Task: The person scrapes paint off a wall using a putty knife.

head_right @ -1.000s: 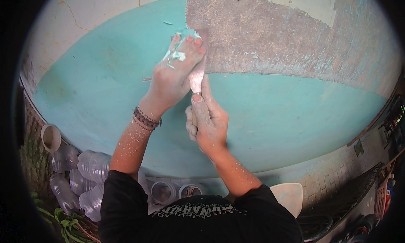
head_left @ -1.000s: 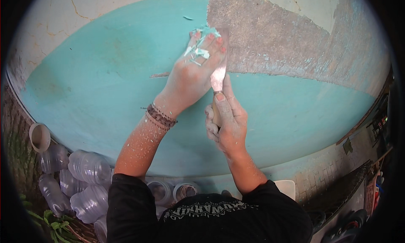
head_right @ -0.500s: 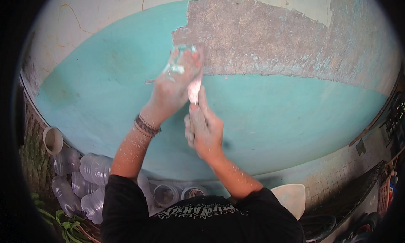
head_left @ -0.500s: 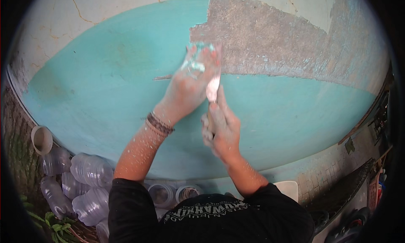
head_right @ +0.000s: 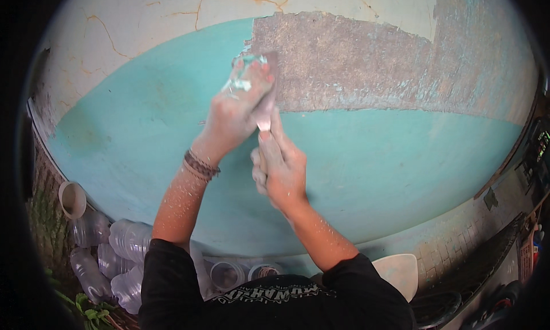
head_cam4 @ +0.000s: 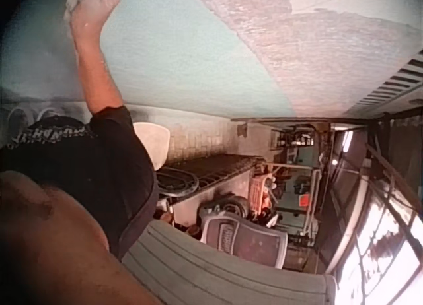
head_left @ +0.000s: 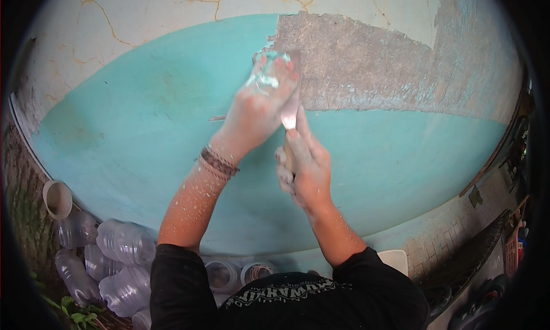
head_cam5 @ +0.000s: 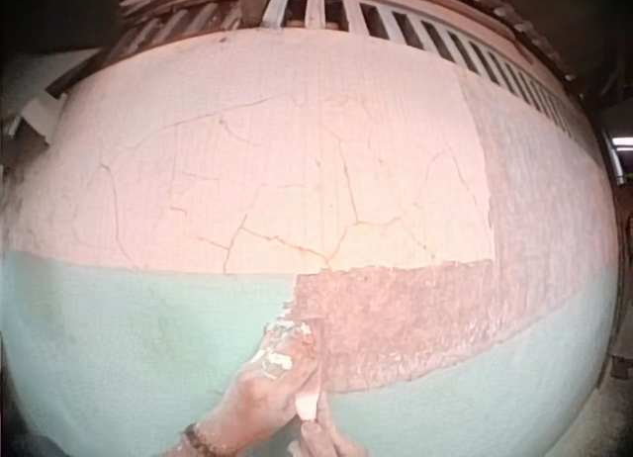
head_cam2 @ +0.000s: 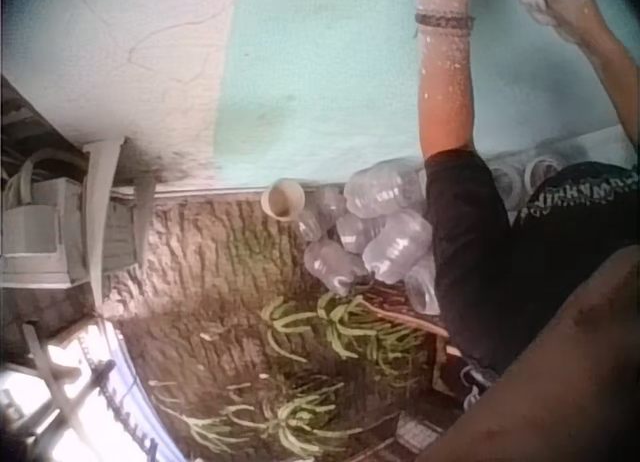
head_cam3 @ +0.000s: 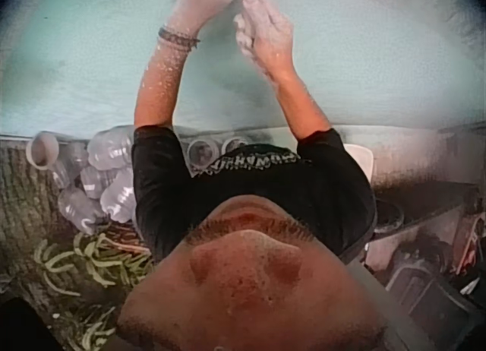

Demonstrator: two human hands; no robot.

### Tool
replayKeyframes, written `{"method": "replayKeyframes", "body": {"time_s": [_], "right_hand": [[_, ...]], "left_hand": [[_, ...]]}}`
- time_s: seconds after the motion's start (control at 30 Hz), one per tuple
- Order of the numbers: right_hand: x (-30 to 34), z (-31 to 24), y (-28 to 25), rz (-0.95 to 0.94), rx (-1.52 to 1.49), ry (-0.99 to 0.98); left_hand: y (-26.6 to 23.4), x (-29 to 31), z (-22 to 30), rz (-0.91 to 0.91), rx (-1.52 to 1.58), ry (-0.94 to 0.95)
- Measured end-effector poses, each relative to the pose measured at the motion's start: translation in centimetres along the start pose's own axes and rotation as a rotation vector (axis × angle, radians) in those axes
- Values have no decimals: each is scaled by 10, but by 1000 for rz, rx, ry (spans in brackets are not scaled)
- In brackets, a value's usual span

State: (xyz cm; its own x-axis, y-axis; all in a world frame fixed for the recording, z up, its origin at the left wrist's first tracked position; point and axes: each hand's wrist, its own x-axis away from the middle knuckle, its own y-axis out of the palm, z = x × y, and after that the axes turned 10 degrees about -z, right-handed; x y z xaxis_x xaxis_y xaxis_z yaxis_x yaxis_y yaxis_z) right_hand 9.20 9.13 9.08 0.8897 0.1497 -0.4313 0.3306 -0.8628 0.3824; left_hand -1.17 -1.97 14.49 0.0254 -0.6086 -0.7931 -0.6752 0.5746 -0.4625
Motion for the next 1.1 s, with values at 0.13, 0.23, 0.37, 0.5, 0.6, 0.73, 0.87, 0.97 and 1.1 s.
{"method": "replayKeyframes", "body": {"time_s": [0.13, 0.23, 0.37, 0.5, 0.6, 0.73, 0.87, 0.97, 1.1], "right_hand": [[-6, -8, 2, 2, -8, -30], [-2, -12, 6, 12, -12, -15], [-4, -18, 9, 40, 15, 43], [-12, -23, 9, -18, -15, -43], [-12, -25, 11, -5, -18, -22], [-12, -26, 14, -27, 19, -29], [-11, -24, 18, -73, -44, -144], [-13, -23, 19, 33, -34, 59], [-18, -25, 19, -28, -56, -38]], "left_hand": [[-3, -10, -11, 49, 48, -77], [-7, -13, -8, 58, 20, 55], [-12, -18, -5, 21, 34, -2], [-14, -24, -16, 22, -1, 7], [-15, -25, -20, -4, 7, 4], [-18, -26, -21, 22, 1, 15], [-19, -24, -21, -30, 1, -30], [-19, -25, -27, -23, 7, 12], [-24, -32, -31, -51, 47, -3]]}}
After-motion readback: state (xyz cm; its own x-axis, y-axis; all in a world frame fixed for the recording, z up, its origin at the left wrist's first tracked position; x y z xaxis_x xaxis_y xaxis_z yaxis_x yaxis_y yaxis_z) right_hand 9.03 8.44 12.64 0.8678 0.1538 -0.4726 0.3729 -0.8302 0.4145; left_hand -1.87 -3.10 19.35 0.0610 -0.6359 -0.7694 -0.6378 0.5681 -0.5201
